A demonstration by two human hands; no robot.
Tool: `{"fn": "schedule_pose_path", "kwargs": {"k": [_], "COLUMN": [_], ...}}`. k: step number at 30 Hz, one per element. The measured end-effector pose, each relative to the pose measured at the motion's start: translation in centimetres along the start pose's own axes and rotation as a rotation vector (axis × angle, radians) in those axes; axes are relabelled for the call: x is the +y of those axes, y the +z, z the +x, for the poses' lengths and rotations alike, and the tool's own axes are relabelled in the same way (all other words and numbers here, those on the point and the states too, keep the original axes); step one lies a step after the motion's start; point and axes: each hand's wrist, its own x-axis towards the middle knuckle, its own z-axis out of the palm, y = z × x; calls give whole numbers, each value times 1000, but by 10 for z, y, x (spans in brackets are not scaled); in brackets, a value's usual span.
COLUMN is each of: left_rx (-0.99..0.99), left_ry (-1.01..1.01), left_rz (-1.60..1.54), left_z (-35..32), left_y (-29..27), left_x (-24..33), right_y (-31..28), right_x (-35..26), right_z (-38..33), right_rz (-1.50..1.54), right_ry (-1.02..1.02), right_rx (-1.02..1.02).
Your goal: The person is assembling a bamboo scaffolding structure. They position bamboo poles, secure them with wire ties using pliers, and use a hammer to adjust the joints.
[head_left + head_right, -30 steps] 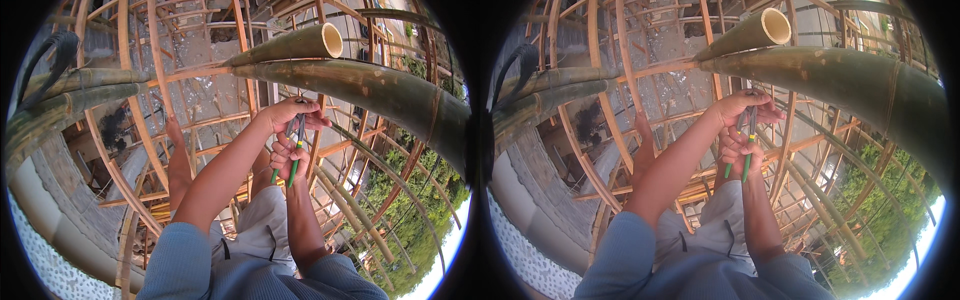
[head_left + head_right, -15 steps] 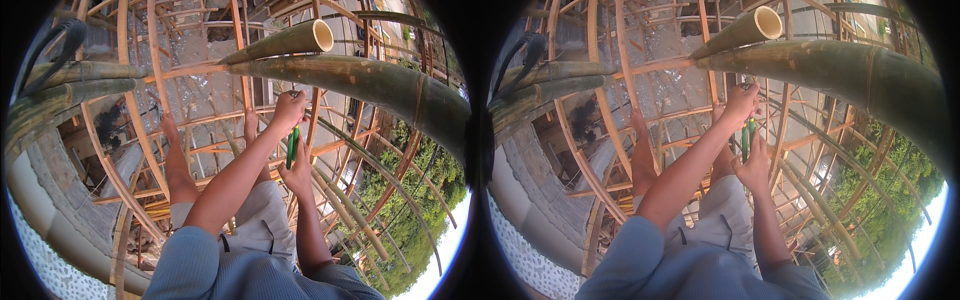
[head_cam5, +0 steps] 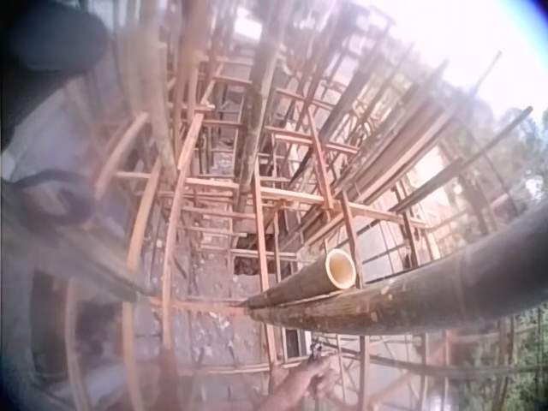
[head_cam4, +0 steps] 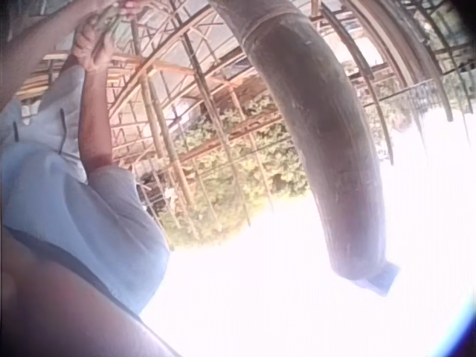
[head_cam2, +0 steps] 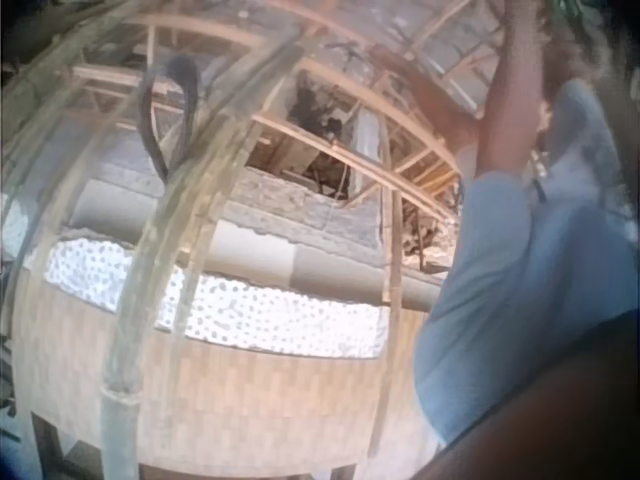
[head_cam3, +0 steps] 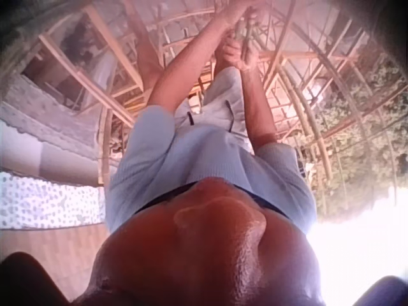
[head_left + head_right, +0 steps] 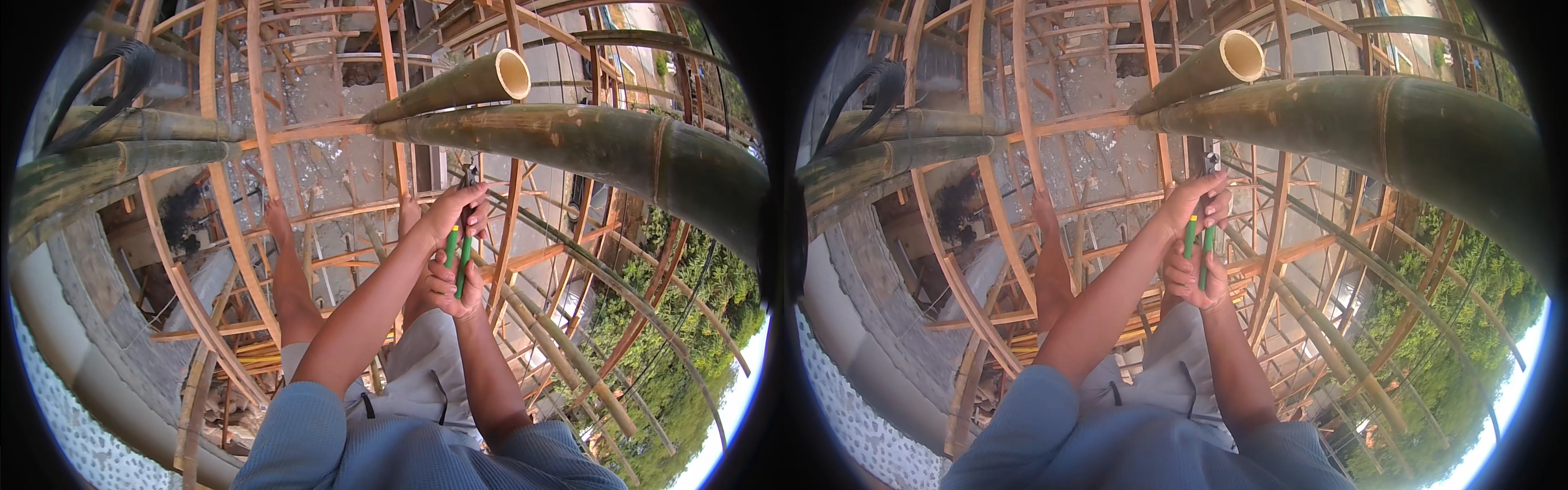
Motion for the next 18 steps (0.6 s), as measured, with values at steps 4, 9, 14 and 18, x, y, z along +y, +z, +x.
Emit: {"fn": "schedule_pose_path", "kwargs": {"k": [4, 9, 14, 18], "left_rx": [339, 740, 361, 89], "left_ry": [153, 217, 83, 20], "left_rz": [233, 397, 403, -29], "left_z": [5, 28, 0, 7], "left_y": [12, 47, 26, 25], "left_x": [-17, -32, 6, 16], "right_y": [27, 78, 65, 9], "right_x": [-18, -17, -26, -9], "right_z": [-41, -12, -15, -6], "right_rz": [-1523, -1797, -751, 168], "right_ry": [-142, -131, -13, 77], "right_rx": [721, 1003, 683, -18]}}
